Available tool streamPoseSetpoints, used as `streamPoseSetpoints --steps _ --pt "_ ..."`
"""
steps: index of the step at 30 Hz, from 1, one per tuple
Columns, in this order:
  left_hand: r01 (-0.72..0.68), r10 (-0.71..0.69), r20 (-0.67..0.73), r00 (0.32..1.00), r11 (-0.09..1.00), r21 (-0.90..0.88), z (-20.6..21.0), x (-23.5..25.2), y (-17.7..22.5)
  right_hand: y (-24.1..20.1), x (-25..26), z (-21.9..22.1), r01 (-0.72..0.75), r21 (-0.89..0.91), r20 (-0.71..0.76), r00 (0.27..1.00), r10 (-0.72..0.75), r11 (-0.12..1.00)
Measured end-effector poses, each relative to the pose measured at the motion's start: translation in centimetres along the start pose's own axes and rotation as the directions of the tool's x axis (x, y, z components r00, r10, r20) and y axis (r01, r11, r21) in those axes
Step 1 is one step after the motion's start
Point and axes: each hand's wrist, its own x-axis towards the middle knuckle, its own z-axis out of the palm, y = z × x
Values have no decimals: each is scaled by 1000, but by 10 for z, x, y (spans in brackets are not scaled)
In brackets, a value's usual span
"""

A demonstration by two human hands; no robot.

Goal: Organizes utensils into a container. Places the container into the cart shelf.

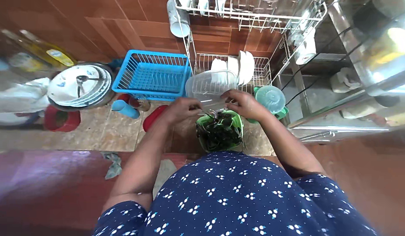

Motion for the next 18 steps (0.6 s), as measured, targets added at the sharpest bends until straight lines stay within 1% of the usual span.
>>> streamPoseSetpoints --steps 3,5,7,8,10,12,13,14,16,18 --pt "18 -16 -55 998 1000 24 -34 -2 26 9 -6 5 12 36 -67 998 -10 999" --pt "-12 11 -129 992 1000 -7 -48 -5 38 15 -2 13 5 16 -63 998 -4 1000" --pt "-68 52 -225 973 996 -66 -55 -10 48 15 5 25 -45 -14 10 999 45 999" --pt "-106 72 -270 960 988 -112 -56 -13 53 12 9 33 -89 -41 74 993 92 995" --pt "-197 108 -326 939 947 -253 -53 -18 61 4 18 54 -161 -192 213 956 201 968" --pt "-255 120 -353 928 895 -366 -47 -23 69 0 25 77 -145 -362 253 936 246 921" --pt "-269 115 -375 920 880 -391 -43 -26 71 -2 27 84 -128 -412 236 942 241 902" --pt "-284 110 -403 909 870 -404 -40 -31 71 -4 27 87 -100 -438 190 961 200 894" --pt "-335 103 -475 874 837 -434 -36 -41 67 -9 24 85 -52 -457 66 994 92 888" --pt "-355 51 -539 841 803 -478 -33 -52 63 -14 23 75 -13 -468 -73 997 -24 884"
